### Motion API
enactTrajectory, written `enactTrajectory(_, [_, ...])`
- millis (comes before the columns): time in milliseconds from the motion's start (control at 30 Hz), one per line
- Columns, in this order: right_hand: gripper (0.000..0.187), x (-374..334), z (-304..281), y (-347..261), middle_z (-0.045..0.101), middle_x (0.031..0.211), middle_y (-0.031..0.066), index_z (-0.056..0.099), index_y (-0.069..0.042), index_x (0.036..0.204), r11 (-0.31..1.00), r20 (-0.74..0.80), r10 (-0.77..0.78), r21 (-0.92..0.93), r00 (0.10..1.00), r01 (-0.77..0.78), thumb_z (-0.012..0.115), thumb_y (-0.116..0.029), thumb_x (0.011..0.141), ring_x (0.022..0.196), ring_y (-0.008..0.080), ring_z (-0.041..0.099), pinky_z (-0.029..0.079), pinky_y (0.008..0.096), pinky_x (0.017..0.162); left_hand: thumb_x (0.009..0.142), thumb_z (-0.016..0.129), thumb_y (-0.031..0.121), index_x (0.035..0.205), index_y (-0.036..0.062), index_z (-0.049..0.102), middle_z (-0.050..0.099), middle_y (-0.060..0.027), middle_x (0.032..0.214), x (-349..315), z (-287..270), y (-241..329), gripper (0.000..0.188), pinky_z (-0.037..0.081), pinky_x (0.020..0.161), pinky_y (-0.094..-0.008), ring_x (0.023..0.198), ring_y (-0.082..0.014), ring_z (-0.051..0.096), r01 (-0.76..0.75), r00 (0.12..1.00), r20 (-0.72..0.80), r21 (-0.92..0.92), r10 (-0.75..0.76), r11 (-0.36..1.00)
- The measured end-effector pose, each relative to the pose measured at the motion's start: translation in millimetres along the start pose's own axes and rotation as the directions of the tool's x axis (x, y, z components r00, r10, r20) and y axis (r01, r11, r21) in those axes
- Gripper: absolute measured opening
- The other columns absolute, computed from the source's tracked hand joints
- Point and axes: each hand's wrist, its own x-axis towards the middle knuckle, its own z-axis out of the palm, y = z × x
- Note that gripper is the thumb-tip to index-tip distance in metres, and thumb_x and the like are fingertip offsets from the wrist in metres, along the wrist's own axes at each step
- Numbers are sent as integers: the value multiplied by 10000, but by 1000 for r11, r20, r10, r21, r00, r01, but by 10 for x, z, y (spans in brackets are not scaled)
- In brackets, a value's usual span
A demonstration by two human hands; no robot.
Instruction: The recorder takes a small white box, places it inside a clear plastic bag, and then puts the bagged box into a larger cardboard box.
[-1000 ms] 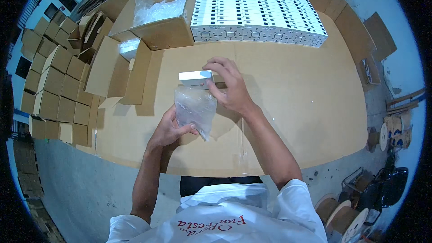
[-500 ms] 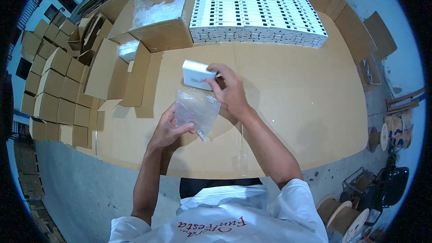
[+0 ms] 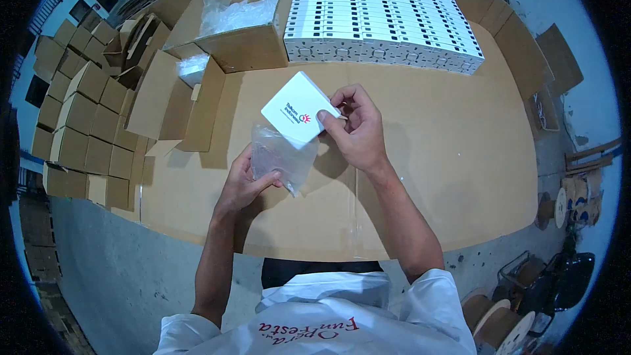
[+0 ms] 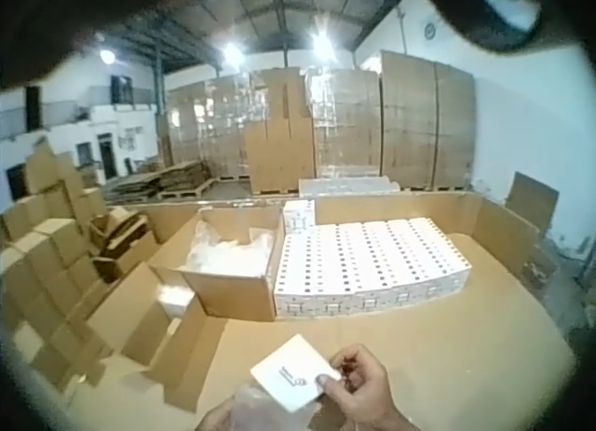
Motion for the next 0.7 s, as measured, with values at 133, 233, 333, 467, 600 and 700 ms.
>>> enactTrajectory(133, [216,-26,-22,-17,549,983,52,491,-8,1036,999,29,6,-47,1000,-5,666,0,911,896,95,599,579,237,700,894,704,-14,1361,-34,446,605,-104,1171,-14,-4,-21,534,615,799,-301,1029,-182,644,13,1000,12,-27,-13,1000])
enactTrajectory(233, [212,-32,-53,40,558,957,34,509,-22,1029,997,53,17,-79,998,-13,682,-22,907,879,79,583,529,231,713,894,704,-14,1363,-36,443,604,-109,1182,-25,23,19,538,617,799,-307,1044,-187,642,-1,1000,10,-7,1,1000])
enactTrajectory(333, [207,-31,-24,60,573,935,24,532,-27,1014,995,72,33,-101,997,-26,703,-42,897,860,75,577,499,239,724,895,703,-12,1372,-36,438,603,-116,1199,-33,14,17,546,618,805,-310,1043,-191,644,-1,1000,10,6,1,1000])
enactTrajectory(467, [181,-30,-8,105,599,888,24,570,-18,962,983,102,25,-186,995,-6,725,-70,882,823,87,582,493,257,712,891,700,-15,1381,-33,436,614,-122,1197,-34,25,58,557,606,831,-326,1038,-189,648,15,1000,19,-37,-15,999])
enactTrajectory(600, [156,-20,5,197,608,845,26,587,-19,920,973,123,18,-229,992,11,722,-90,887,800,96,587,498,272,707,905,696,2,1381,-29,441,624,-113,1188,-29,31,23,541,598,842,-328,1031,-174,653,17,1000,25,-90,-15,996])
enactTrajectory(700, [146,-15,26,205,614,832,26,594,-14,908,963,157,37,-268,987,6,711,-102,900,784,98,586,497,271,703,952,611,20,1397,-21,428,597,-141,1253,-12,4,-33,483,619,855,-367,1100,-228,646,49,998,50,-157,-41,986])
